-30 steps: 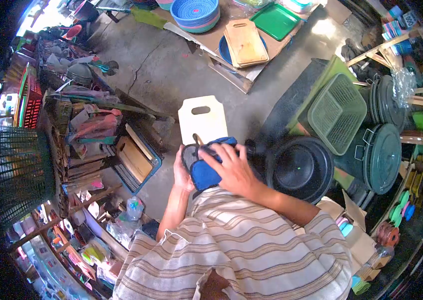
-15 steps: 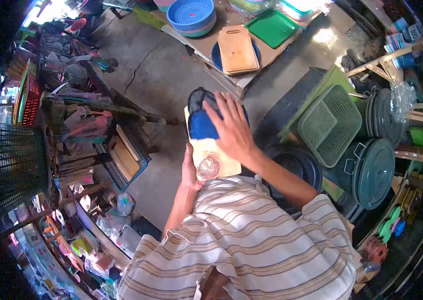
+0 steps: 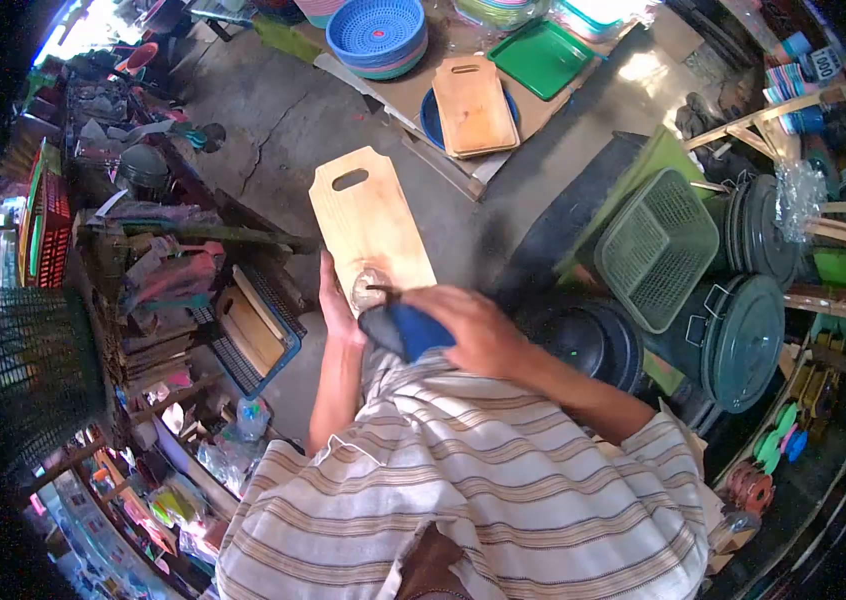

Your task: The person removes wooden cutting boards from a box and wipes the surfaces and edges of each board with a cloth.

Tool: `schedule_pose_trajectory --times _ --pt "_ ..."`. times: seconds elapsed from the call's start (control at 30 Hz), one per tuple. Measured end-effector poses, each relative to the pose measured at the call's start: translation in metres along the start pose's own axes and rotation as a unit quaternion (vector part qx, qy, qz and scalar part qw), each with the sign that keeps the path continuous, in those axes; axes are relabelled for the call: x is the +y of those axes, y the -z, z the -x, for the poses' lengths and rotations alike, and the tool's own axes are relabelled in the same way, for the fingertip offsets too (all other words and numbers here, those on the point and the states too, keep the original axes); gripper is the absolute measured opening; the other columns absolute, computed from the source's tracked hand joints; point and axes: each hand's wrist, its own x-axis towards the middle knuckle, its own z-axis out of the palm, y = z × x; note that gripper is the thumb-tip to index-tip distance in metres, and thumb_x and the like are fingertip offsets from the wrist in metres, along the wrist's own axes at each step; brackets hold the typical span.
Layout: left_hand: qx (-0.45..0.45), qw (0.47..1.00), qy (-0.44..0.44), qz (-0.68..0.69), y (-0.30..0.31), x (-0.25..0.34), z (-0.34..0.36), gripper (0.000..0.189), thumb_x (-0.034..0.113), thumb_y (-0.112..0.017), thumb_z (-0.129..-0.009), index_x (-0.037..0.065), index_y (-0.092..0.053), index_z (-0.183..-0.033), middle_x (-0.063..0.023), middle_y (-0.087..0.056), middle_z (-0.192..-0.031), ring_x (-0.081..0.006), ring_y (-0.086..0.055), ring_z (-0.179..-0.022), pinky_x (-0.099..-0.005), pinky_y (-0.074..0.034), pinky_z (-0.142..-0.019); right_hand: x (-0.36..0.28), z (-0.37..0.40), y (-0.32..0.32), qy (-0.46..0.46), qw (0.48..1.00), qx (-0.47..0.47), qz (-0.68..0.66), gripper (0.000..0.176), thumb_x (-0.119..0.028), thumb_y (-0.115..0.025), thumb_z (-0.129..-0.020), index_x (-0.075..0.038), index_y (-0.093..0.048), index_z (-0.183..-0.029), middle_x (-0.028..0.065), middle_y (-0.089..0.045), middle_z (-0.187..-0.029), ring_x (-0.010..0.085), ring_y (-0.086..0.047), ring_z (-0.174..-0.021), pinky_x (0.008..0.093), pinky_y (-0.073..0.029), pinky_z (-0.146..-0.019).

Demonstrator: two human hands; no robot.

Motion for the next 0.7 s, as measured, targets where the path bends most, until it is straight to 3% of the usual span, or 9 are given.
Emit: schedule_pose_trajectory --times 0.07,0.17,0.23,0.33,0.43,0.57,0.63,0.67,0.7 --pt "-0.195 0.975 0.081 0.067 0.000 0.013 -0.005 0.061 0.051 -0.046 -0.110 0.005 -0.055 -0.149 -0.0167 -0.071 -0.132 -0.0341 -0.072 -0.116 -0.0488 -0.062 -0.097 -0.003 -0.012 0.022 -0.075 0.992 0.084 -0.057 0.071 0.003 -0.064 -0.073 0.001 -0.057 -0.144 0.0272 -0.063 -0.138 0.0418 -0.059 -0.132 0.0446 -0.044 -0.114" --pt "-0.141 0.974 0.074 0.162 -0.006 0.015 -0.005 0.068 0.056 -0.046 -0.108 0.005 -0.052 -0.152 -0.0182 -0.064 -0.146 -0.0361 -0.066 -0.127 -0.0533 -0.055 -0.107 -0.007 -0.034 0.043 -0.194 0.960 0.203 0.009 0.067 0.002 -0.066 -0.077 0.001 -0.057 -0.144 0.0282 -0.061 -0.140 0.0418 -0.058 -0.134 0.0438 -0.044 -0.114" --pt "-0.166 0.964 0.090 0.190 -0.010 0.009 -0.009 0.069 0.054 -0.048 -0.107 0.005 -0.049 -0.156 -0.0195 -0.059 -0.152 -0.0391 -0.062 -0.134 -0.0555 -0.051 -0.112 0.001 -0.073 0.056 -0.026 0.957 0.286 -0.037 0.068 0.000 -0.068 -0.081 -0.001 -0.054 -0.148 0.0260 -0.057 -0.147 0.0437 -0.055 -0.136 0.0457 -0.043 -0.114" --pt "-0.098 0.979 0.128 0.127 -0.013 -0.004 -0.019 0.069 0.052 -0.048 -0.104 0.005 -0.049 -0.156 -0.0210 -0.058 -0.152 -0.0418 -0.059 -0.136 -0.0580 -0.046 -0.116 -0.002 -0.118 0.060 0.028 0.952 0.287 0.108 0.078 0.000 -0.068 -0.079 -0.005 -0.048 -0.155 0.0240 -0.048 -0.157 0.0468 -0.046 -0.143 0.0512 -0.037 -0.119" --pt "-0.164 0.966 0.154 0.128 -0.024 -0.027 -0.023 0.068 0.054 -0.046 -0.106 0.006 -0.051 -0.154 -0.0200 -0.060 -0.150 -0.0392 -0.060 -0.135 -0.0567 -0.045 -0.117 0.014 -0.137 0.041 0.013 0.941 0.224 0.254 0.089 -0.002 -0.072 -0.077 -0.012 -0.044 -0.160 0.0223 -0.041 -0.163 0.0475 -0.037 -0.149 0.0588 -0.030 -0.122" --pt "-0.214 0.937 0.147 0.234 0.000 -0.053 -0.034 0.066 0.053 -0.042 -0.109 0.015 -0.041 -0.164 -0.0129 -0.048 -0.163 -0.0350 -0.049 -0.146 -0.0530 -0.035 -0.125 0.024 -0.113 0.014 0.053 0.964 0.162 0.204 0.085 -0.014 -0.070 -0.081 -0.010 -0.042 -0.162 0.0205 -0.033 -0.170 0.0509 -0.029 -0.154 0.0625 -0.021 -0.125" --pt "-0.190 0.959 0.083 0.195 0.000 -0.066 -0.022 0.066 0.052 -0.043 -0.109 0.011 -0.045 -0.160 -0.0154 -0.049 -0.162 -0.0347 -0.049 -0.147 -0.0527 -0.040 -0.122 0.023 -0.084 0.007 0.081 0.973 0.112 0.184 0.084 -0.029 -0.075 -0.084 -0.011 -0.045 -0.160 0.0186 -0.034 -0.170 0.0491 -0.029 -0.155 0.0625 -0.019 -0.126" --pt "-0.126 0.990 -0.028 -0.062 0.013 -0.080 -0.014 0.068 0.055 -0.038 -0.110 0.015 -0.036 -0.165 -0.0130 -0.040 -0.167 -0.0315 -0.040 -0.153 -0.0514 -0.033 -0.126 0.017 -0.066 0.007 0.090 0.978 0.060 0.179 0.084 -0.028 -0.076 -0.083 -0.012 -0.046 -0.160 0.0173 -0.035 -0.170 0.0473 -0.029 -0.156 0.0615 -0.020 -0.127" --pt "-0.049 0.939 -0.135 -0.313 0.002 -0.090 -0.005 0.071 0.058 -0.033 -0.111 0.018 -0.027 -0.169 -0.0106 -0.031 -0.173 -0.0282 -0.030 -0.158 -0.0501 -0.027 -0.129 0.012 -0.048 0.006 0.122 0.981 0.023 0.147 0.086 -0.026 -0.077 -0.080 -0.014 -0.047 -0.160 0.0146 -0.036 -0.170 0.0446 -0.029 -0.157 0.0607 -0.019 -0.128"
